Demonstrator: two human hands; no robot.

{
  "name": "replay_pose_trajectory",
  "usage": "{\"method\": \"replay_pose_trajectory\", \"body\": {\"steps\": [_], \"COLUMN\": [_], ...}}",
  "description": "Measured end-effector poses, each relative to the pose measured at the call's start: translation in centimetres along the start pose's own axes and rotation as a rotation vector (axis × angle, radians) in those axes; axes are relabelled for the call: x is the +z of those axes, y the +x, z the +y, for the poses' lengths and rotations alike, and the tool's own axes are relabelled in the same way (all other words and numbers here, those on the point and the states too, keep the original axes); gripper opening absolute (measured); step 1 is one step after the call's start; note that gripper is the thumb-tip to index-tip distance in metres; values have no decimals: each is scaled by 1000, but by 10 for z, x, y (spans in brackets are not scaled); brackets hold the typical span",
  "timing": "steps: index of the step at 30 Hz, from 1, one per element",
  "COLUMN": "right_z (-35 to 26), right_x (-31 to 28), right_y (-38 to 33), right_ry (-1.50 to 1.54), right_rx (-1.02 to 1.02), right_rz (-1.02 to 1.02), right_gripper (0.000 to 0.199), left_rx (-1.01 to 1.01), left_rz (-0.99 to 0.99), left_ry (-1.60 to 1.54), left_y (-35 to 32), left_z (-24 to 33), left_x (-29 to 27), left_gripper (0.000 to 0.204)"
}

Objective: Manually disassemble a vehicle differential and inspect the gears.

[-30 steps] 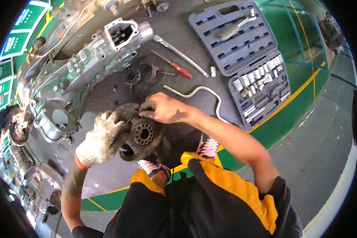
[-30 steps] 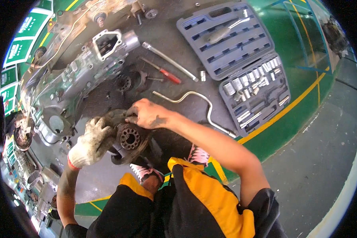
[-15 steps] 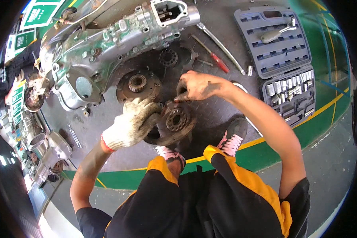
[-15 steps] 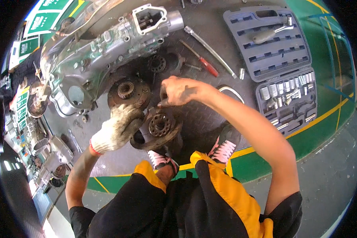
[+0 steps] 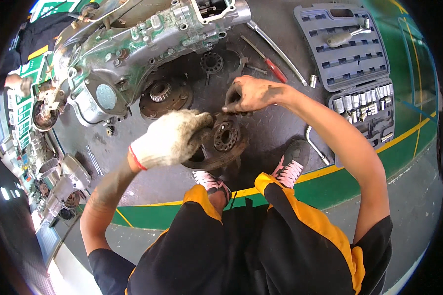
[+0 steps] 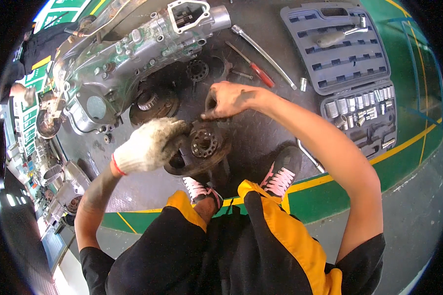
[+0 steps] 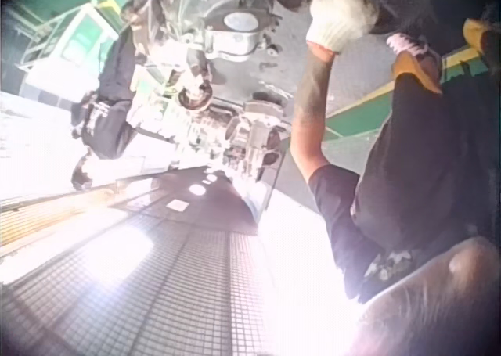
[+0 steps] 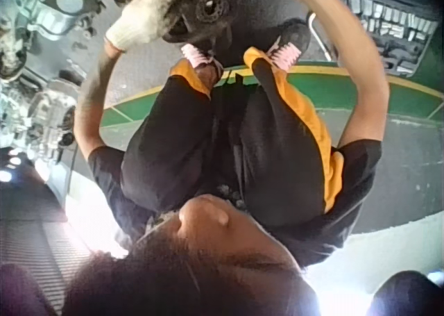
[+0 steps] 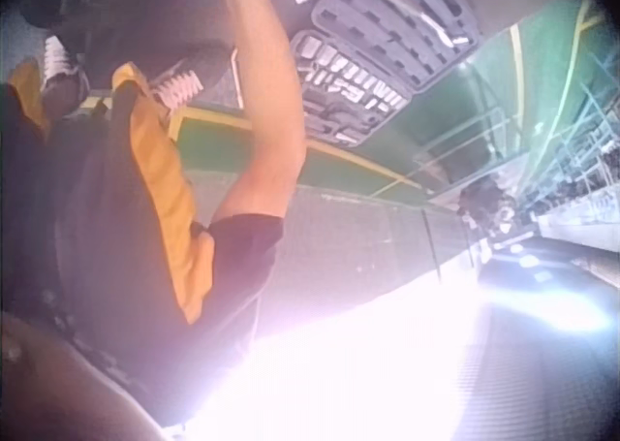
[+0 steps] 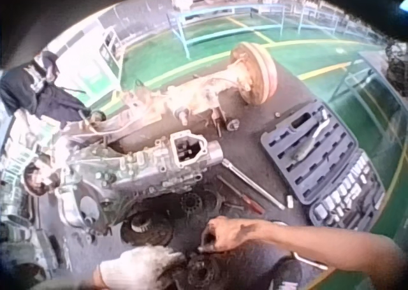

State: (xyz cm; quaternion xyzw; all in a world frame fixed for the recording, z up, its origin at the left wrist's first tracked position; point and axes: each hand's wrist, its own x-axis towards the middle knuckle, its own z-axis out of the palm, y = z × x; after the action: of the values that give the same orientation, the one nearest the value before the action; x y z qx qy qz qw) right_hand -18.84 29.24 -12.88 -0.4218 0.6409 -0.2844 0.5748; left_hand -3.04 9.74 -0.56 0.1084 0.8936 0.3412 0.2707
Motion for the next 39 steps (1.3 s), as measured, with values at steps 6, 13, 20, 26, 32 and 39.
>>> {"method": "replay_pose_trajectory", "body": {"steps": [6, 13, 20, 26, 32, 39], "right_z": [-17, -24, -26, -3, -4, -10], "right_x": [-4, -23, -12, -11, -6, -4], "right_y": [12, 10, 20, 28, 18, 22], "right_ry": [-53, -75, -209, -59, -89, -261], "right_rx": [1, -60, 46, 15, -35, -115], "right_rz": [-45, -213, -118, -247, -154, -107], "right_gripper": [30, 30, 39, 25, 43, 31], "left_rx": [-214, 15, -342, -123, -345, -74], "left_rz": [-90, 187, -129, 29, -38, 33], "left_ry": [112, 38, 130, -6, 130, 83], "left_y": [-2, -8, -7, -7, -8, -6], "left_z": [-3, 0, 4, 3, 3, 13], "left_x": [3, 12, 1, 5, 5, 3], "left_gripper": [23, 27, 27, 30, 39, 33]}}
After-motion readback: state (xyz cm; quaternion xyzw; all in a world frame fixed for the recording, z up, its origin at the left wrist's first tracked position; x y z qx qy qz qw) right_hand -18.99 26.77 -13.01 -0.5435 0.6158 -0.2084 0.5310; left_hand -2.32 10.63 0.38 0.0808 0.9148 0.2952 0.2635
